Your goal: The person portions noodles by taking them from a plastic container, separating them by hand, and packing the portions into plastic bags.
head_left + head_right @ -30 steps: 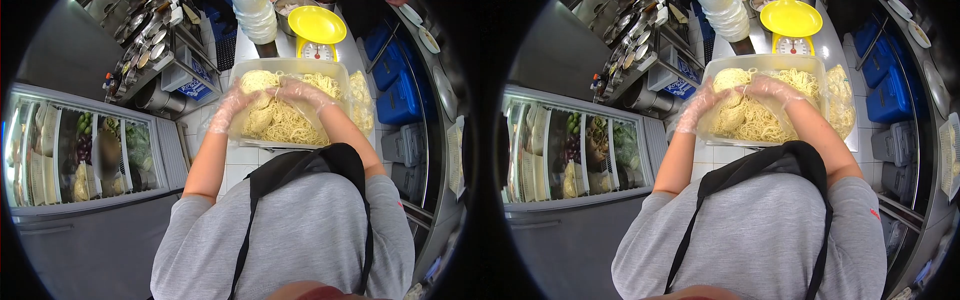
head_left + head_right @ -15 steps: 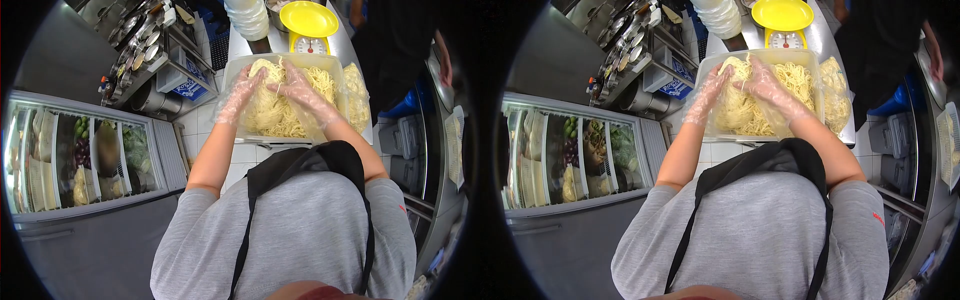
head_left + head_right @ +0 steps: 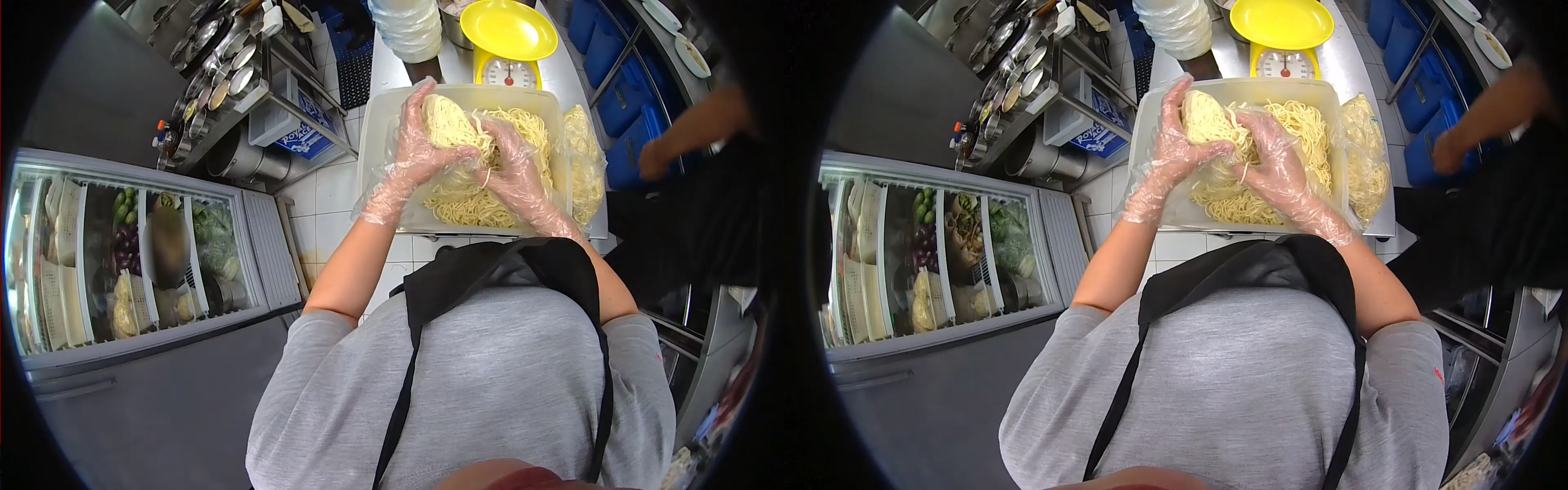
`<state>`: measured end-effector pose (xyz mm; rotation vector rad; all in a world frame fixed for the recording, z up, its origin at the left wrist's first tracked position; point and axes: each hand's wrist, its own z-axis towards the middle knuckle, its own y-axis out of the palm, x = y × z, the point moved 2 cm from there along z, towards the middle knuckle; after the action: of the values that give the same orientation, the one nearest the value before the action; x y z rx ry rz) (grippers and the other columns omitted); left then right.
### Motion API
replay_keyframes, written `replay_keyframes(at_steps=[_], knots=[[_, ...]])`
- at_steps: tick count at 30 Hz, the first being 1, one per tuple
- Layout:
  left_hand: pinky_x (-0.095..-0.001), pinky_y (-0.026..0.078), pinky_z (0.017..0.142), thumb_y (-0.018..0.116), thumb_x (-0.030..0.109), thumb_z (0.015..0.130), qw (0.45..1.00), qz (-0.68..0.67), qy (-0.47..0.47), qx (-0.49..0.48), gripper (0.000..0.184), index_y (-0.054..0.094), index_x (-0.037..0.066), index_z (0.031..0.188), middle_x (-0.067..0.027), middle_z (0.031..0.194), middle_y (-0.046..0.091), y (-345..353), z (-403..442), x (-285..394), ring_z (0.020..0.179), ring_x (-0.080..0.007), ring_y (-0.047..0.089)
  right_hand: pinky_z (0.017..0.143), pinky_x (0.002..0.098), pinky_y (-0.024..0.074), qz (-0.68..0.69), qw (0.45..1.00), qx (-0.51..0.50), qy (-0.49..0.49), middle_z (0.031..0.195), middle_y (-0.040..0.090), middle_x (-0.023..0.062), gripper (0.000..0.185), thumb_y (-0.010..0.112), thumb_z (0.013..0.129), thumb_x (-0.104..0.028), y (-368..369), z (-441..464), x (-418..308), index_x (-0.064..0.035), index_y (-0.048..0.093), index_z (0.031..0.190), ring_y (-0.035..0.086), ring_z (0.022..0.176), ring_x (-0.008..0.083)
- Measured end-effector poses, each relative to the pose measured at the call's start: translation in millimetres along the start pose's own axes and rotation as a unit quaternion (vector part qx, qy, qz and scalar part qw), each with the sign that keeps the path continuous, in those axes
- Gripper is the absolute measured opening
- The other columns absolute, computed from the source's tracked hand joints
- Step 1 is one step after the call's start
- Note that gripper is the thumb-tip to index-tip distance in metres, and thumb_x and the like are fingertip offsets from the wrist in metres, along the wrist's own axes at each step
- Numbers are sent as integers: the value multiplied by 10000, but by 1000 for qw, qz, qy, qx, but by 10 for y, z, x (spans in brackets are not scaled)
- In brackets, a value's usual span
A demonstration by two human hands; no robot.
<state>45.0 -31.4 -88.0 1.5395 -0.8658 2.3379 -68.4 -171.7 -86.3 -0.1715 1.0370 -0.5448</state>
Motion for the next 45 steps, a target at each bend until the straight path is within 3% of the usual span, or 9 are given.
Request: replay_keyframes(at_steps=[13,15,19,25,32,34,40,42,45], knots=[[-398,378,998,825,204,615,968,207,102,98,940,269,52,1358,-155,1222,364,151,-283,157,1135,-300,413,1048,369,320,-145,968,-176,102,1295,431,122,658,680,754,-96,-420,287,344,-49,369,1331,372,1254,235],[-400,356,1020,828,204,621,986,132,79,66,932,275,57,1358,-143,1241,363,54,-243,78,1176,-290,391,1056,363,299,135,966,-125,180,1323,414,134,684,690,733,-117,-414,214,101,-50,375,1336,355,1274,242],[-395,301,1072,817,168,649,986,-143,-63,-52,955,220,83,1390,-129,1316,342,-127,-215,-5,1258,-269,343,1040,381,329,-15,988,-123,87,1319,430,164,675,698,688,-113,-339,190,38,-45,411,1295,419,1228,293],[-349,338,1043,884,218,527,972,-114,-92,-182,1113,202,48,1390,-130,1295,402,-121,-266,-582,1213,-230,402,1012,384,358,-50,993,-100,50,1236,493,138,709,732,631,-64,-171,220,159,-71,432,1273,454,1183,308],[-388,314,1046,876,189,503,991,-56,-83,-85,1011,286,38,1310,-143,1264,423,-48,-316,-285,1233,-259,373,999,338,365,-31,997,-75,5,1170,503,107,663,704,617,61,-178,274,73,-52,458,1221,478,1140,255],[-410,335,1012,872,218,532,978,203,-4,41,962,324,52,1305,-138,1218,448,-49,-329,-43,1168,-282,437,983,338,379,-41,996,-71,-20,1143,511,109,623,694,629,69,-191,264,146,-49,468,1197,493,1116,259],[-441,378,919,864,322,531,922,330,193,-63,869,420,73,1236,-160,1130,466,-41,-396,-60,1018,-344,497,926,349,415,-106,987,-108,46,1105,521,130,500,676,670,67,-239,61,503,-34,490,1123,523,1069,275],[-435,380,931,839,367,582,929,312,188,-58,862,402,72,1263,-151,1130,483,-100,-375,-34,1008,-324,503,964,360,395,-126,982,-132,40,1160,514,148,541,713,674,-23,-279,65,482,-45,487,1166,503,1115,297],[-417,363,983,822,401,613,989,96,-108,-23,919,350,56,1322,-150,1180,491,-325,-217,-189,1089,-305,488,1018,373,351,-101,967,-218,80,1251,477,196,671,768,680,-204,-433,113,387,-52,458,1255,465,1179,330]])
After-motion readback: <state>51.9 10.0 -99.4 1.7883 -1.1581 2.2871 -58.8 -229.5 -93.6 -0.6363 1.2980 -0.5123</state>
